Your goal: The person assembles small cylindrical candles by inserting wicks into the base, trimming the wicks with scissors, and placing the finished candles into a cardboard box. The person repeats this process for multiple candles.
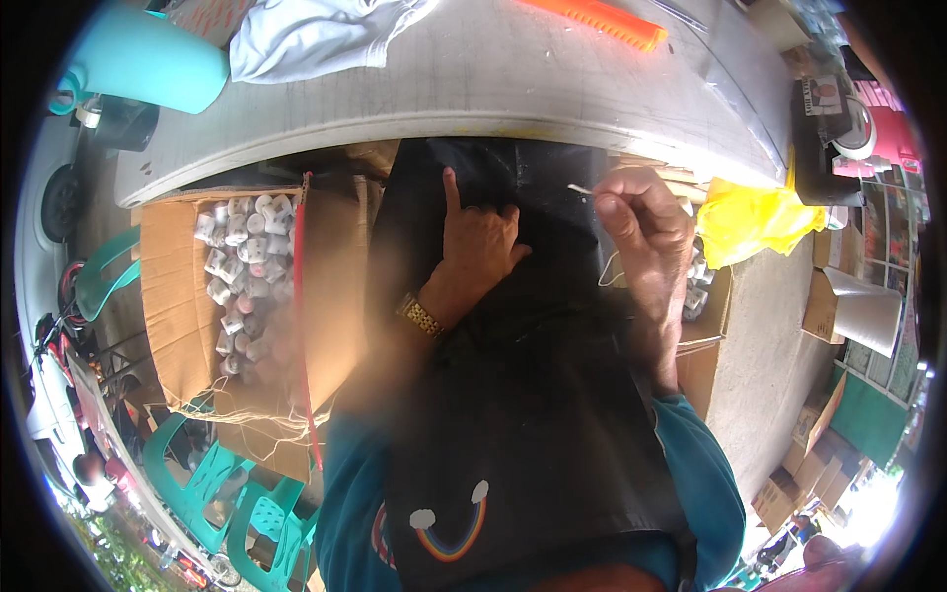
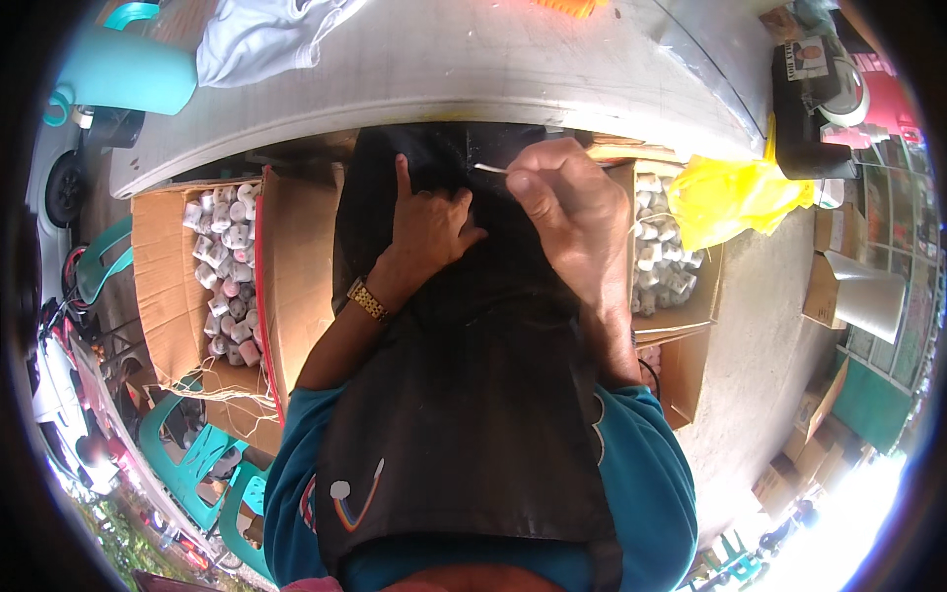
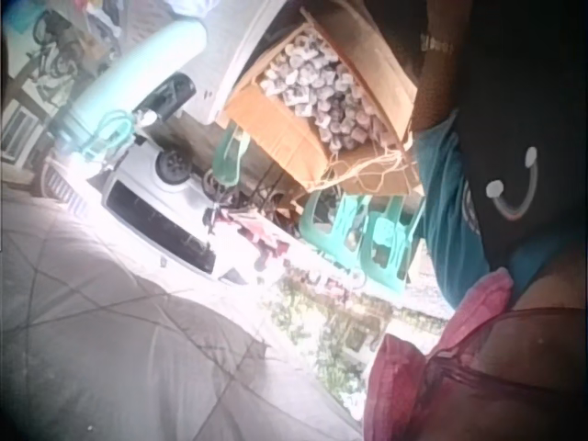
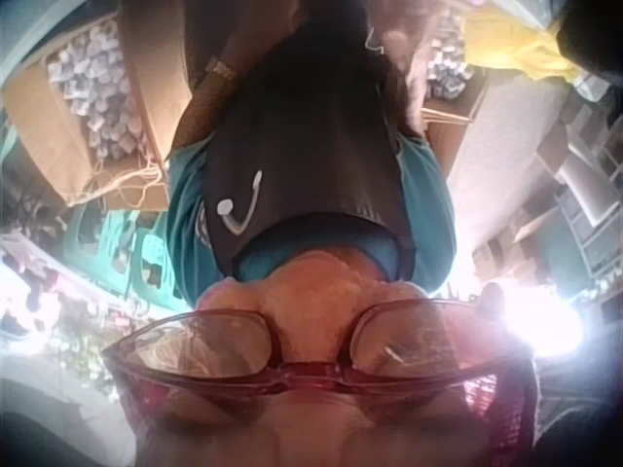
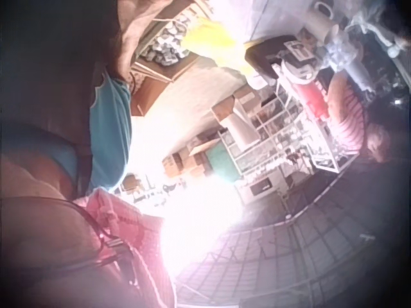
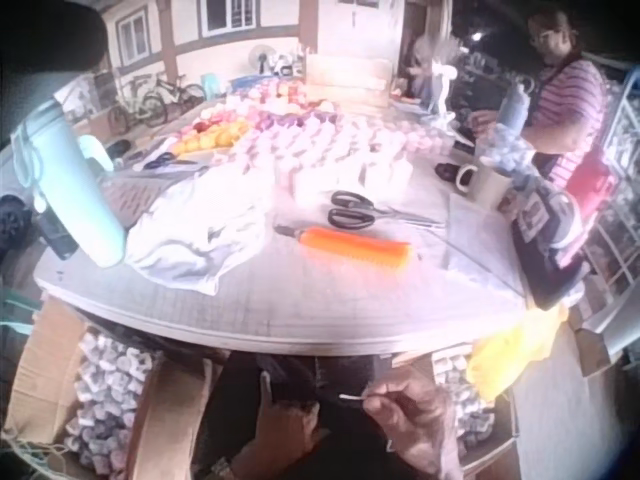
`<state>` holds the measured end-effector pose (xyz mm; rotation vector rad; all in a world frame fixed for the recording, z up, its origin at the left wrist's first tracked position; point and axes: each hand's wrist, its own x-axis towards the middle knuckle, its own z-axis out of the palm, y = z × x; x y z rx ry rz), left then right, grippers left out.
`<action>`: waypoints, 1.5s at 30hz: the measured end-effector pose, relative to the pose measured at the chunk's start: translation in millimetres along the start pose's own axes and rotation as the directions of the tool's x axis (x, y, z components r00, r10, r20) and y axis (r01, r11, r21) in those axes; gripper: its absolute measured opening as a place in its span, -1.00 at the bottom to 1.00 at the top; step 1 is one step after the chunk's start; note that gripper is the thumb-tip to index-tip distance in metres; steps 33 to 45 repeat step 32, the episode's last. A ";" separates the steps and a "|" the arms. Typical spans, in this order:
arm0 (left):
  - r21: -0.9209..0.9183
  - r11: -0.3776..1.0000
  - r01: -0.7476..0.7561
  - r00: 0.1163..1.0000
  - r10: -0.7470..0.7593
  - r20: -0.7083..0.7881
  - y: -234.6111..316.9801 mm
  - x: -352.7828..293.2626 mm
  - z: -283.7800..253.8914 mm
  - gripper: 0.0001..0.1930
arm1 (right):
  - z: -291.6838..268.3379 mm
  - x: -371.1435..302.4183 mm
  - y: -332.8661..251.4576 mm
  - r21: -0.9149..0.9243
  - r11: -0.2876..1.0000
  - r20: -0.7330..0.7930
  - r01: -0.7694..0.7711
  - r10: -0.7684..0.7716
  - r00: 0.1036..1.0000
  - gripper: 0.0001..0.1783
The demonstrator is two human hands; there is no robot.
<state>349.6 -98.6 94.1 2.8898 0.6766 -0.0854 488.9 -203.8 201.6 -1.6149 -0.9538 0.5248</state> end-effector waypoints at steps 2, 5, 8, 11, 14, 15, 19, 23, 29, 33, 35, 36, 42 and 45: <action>0.039 0.999 -0.022 0.998 0.024 -0.051 2.0 1.3 8.3 -0.65 | 2.2 -0.5 3.3 0.033 0.998 0.004 0.062 -0.062 0.998 -0.91; 0.038 0.998 -0.040 0.999 0.039 0.021 6.4 -3.8 11.4 -0.65 | 2.4 -3.0 4.1 0.079 0.996 0.011 0.047 -0.048 0.999 -0.91; -0.104 0.991 -0.081 0.990 0.092 0.106 6.5 -9.6 7.2 -0.62 | -0.8 -4.9 2.3 0.049 0.999 0.033 0.021 -0.023 0.999 -0.91; -0.389 0.921 -0.012 0.995 -0.028 -0.096 8.1 -15.7 -14.9 -0.63 | -4.2 -5.4 1.8 0.195 0.980 0.023 -0.047 0.043 0.999 -0.93; -0.820 0.551 -0.155 0.939 -0.174 -0.295 3.3 -17.9 -52.8 -0.60 | -8.0 -5.8 -6.3 0.147 0.988 0.028 -0.038 0.034 0.999 -0.93; -0.846 0.509 -0.159 0.947 -0.162 -0.276 3.1 -18.6 -65.7 -0.58 | -7.6 -5.1 -11.5 0.122 0.992 0.045 -0.029 0.023 0.999 -0.93; -0.815 0.519 -0.257 0.918 -0.134 -0.374 2.6 -23.0 -99.4 -0.54 | -6.6 -7.5 -32.5 0.057 0.998 0.096 0.025 -0.030 0.995 -0.91; -0.681 0.642 -0.353 0.837 -0.109 -0.537 2.1 -21.2 -108.3 -0.54 | -4.6 -8.8 -39.7 0.052 0.990 0.117 0.132 -0.138 0.984 -0.90; -0.637 0.683 -0.357 0.789 -0.144 -0.597 2.8 -23.6 -109.4 -0.45 | 6.7 -5.6 -41.8 -0.102 0.930 0.136 0.352 -0.338 0.931 -0.82; -0.616 0.704 -0.352 0.783 -0.138 -0.606 1.3 -24.6 -109.8 -0.44 | 7.9 -4.1 -44.2 -0.147 0.918 0.159 0.368 -0.345 0.925 -0.81; -0.616 0.704 -0.352 0.783 -0.138 -0.606 1.3 -24.6 -109.8 -0.44 | 7.9 -4.1 -44.2 -0.147 0.918 0.159 0.368 -0.345 0.925 -0.81; -0.616 0.704 -0.352 0.783 -0.138 -0.606 1.3 -24.6 -109.8 -0.44 | 7.9 -4.1 -44.2 -0.147 0.918 0.159 0.368 -0.345 0.925 -0.81; -0.616 0.704 -0.352 0.783 -0.138 -0.606 1.3 -24.6 -109.8 -0.44 | 7.9 -4.1 -44.2 -0.147 0.918 0.159 0.368 -0.345 0.925 -0.81; -0.616 0.704 -0.352 0.783 -0.138 -0.606 1.3 -24.6 -109.8 -0.44 | 7.9 -4.1 -44.2 -0.147 0.918 0.159 0.368 -0.345 0.925 -0.81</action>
